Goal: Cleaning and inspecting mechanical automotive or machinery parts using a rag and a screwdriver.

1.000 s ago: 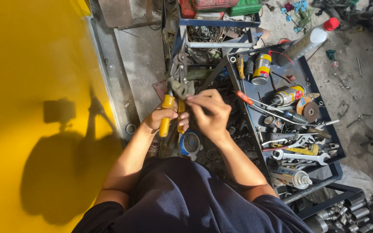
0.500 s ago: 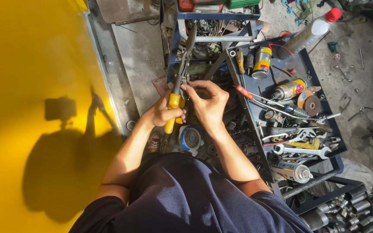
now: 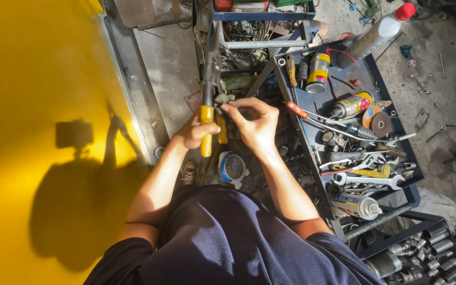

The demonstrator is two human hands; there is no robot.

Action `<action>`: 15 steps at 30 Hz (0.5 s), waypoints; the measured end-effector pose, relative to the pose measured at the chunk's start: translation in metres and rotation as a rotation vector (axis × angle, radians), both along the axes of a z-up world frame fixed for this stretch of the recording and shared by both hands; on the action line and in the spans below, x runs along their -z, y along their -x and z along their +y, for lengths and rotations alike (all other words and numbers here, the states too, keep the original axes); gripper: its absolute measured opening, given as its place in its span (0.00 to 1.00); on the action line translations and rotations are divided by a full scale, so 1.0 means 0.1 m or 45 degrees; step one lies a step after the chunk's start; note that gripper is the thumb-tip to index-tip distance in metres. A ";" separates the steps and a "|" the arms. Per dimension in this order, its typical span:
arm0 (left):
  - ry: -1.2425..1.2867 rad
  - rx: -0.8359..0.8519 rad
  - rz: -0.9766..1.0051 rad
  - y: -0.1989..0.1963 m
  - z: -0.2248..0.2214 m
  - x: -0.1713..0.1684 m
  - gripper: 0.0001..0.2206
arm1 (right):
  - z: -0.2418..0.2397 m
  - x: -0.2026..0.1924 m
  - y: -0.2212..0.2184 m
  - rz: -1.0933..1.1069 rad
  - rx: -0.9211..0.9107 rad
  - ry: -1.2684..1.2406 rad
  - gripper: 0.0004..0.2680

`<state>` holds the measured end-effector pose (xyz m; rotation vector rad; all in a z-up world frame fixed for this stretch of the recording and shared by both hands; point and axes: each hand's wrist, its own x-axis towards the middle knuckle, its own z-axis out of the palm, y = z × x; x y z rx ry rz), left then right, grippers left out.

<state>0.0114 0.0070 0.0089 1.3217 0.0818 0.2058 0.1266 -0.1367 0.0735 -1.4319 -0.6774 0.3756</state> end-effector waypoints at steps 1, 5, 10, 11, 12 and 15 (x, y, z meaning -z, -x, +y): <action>0.069 -0.009 -0.049 -0.01 0.01 0.05 0.31 | -0.04 0.04 -0.01 -0.003 0.012 -0.002 0.04; 0.192 -0.112 -0.153 -0.07 0.01 -0.19 0.36 | -0.07 0.12 -0.02 -0.009 0.065 -0.254 0.04; 0.268 -0.120 -0.340 -0.07 0.00 -0.37 0.37 | -0.12 0.16 -0.06 -0.223 0.172 -0.484 0.06; 0.266 -0.121 -0.338 -0.07 0.02 -0.34 0.37 | -0.15 0.16 -0.11 -0.220 0.172 -0.486 0.06; 0.268 -0.112 -0.348 -0.07 0.04 -0.32 0.38 | -0.18 0.15 -0.15 -0.176 0.221 -0.568 0.06; 0.275 -0.093 -0.377 -0.07 0.04 -0.30 0.39 | -0.27 0.09 -0.28 -0.063 0.271 -0.718 0.06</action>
